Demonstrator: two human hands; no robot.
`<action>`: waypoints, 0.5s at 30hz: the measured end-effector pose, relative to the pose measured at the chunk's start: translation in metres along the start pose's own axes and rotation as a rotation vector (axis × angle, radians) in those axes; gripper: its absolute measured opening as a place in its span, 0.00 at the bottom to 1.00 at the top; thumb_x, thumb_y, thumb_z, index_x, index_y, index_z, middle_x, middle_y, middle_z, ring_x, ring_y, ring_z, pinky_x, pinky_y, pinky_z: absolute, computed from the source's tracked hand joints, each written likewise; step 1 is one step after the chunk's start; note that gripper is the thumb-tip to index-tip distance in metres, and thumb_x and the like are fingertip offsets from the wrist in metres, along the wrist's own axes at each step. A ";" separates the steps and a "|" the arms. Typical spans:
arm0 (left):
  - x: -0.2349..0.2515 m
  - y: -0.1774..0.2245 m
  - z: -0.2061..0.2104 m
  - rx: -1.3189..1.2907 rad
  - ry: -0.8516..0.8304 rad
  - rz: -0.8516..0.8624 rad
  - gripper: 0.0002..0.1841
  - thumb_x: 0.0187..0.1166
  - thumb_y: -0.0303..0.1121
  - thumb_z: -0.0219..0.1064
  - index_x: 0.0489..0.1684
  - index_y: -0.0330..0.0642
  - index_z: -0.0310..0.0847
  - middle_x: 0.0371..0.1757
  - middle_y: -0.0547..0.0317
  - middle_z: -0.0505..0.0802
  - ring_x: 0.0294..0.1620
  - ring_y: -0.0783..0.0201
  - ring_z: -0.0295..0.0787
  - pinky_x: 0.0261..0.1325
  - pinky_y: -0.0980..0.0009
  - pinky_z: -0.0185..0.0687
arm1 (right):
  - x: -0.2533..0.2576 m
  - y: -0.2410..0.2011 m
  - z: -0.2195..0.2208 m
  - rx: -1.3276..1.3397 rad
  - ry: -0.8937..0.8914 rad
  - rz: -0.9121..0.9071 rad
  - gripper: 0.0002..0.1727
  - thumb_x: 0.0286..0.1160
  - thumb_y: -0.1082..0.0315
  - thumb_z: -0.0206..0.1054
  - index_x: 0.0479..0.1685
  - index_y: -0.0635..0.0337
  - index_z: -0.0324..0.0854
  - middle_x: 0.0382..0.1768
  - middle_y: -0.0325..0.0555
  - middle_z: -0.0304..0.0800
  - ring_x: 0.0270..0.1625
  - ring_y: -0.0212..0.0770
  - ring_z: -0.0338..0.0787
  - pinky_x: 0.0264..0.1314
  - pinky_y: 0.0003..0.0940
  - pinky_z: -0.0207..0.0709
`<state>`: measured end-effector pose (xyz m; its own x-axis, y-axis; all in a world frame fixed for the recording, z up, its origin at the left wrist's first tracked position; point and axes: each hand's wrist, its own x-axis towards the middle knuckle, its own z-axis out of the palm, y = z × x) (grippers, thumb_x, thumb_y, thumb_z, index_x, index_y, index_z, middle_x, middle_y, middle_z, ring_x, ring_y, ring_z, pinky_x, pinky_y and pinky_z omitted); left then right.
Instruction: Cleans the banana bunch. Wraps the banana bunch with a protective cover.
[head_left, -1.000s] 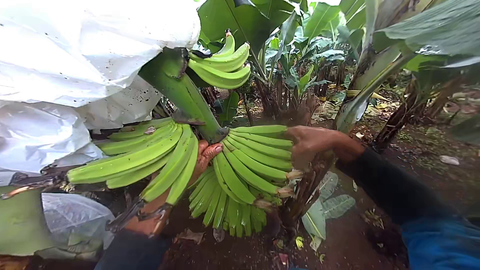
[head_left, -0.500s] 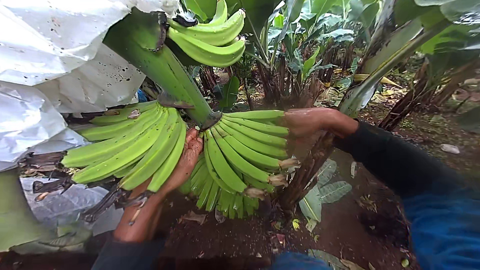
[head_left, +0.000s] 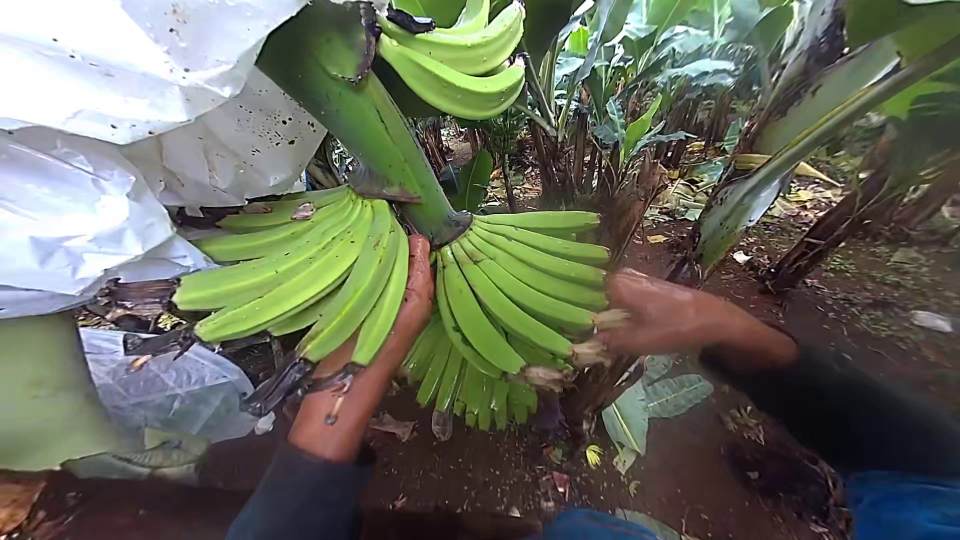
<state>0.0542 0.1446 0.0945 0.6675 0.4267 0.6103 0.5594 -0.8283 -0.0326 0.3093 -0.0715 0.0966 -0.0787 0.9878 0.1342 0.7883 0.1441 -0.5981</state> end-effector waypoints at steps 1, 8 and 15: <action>-0.002 0.000 0.001 0.015 0.003 -0.043 0.21 0.89 0.31 0.55 0.77 0.32 0.69 0.73 0.33 0.81 0.77 0.40 0.78 0.77 0.42 0.72 | 0.000 -0.004 0.006 -0.026 0.049 0.001 0.15 0.56 0.50 0.77 0.27 0.52 0.85 0.23 0.32 0.84 0.30 0.26 0.83 0.33 0.34 0.76; -0.017 0.024 -0.020 0.025 -0.042 -0.226 0.31 0.92 0.38 0.55 0.94 0.50 0.52 0.87 0.44 0.73 0.84 0.48 0.73 0.80 0.42 0.71 | 0.020 -0.002 0.022 0.071 -0.035 0.086 0.16 0.69 0.64 0.74 0.56 0.56 0.86 0.41 0.40 0.91 0.41 0.29 0.88 0.52 0.32 0.83; -0.003 -0.001 -0.010 0.011 0.002 -0.153 0.24 0.91 0.34 0.53 0.86 0.47 0.62 0.73 0.37 0.84 0.70 0.38 0.86 0.68 0.34 0.79 | 0.034 -0.016 0.013 -0.215 -0.091 -0.110 0.13 0.70 0.67 0.72 0.47 0.67 0.88 0.41 0.57 0.91 0.46 0.51 0.90 0.56 0.51 0.80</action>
<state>0.0465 0.1406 0.1009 0.5727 0.5470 0.6106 0.6598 -0.7496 0.0527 0.2862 -0.0391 0.1001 -0.2186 0.9694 0.1115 0.8829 0.2451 -0.4005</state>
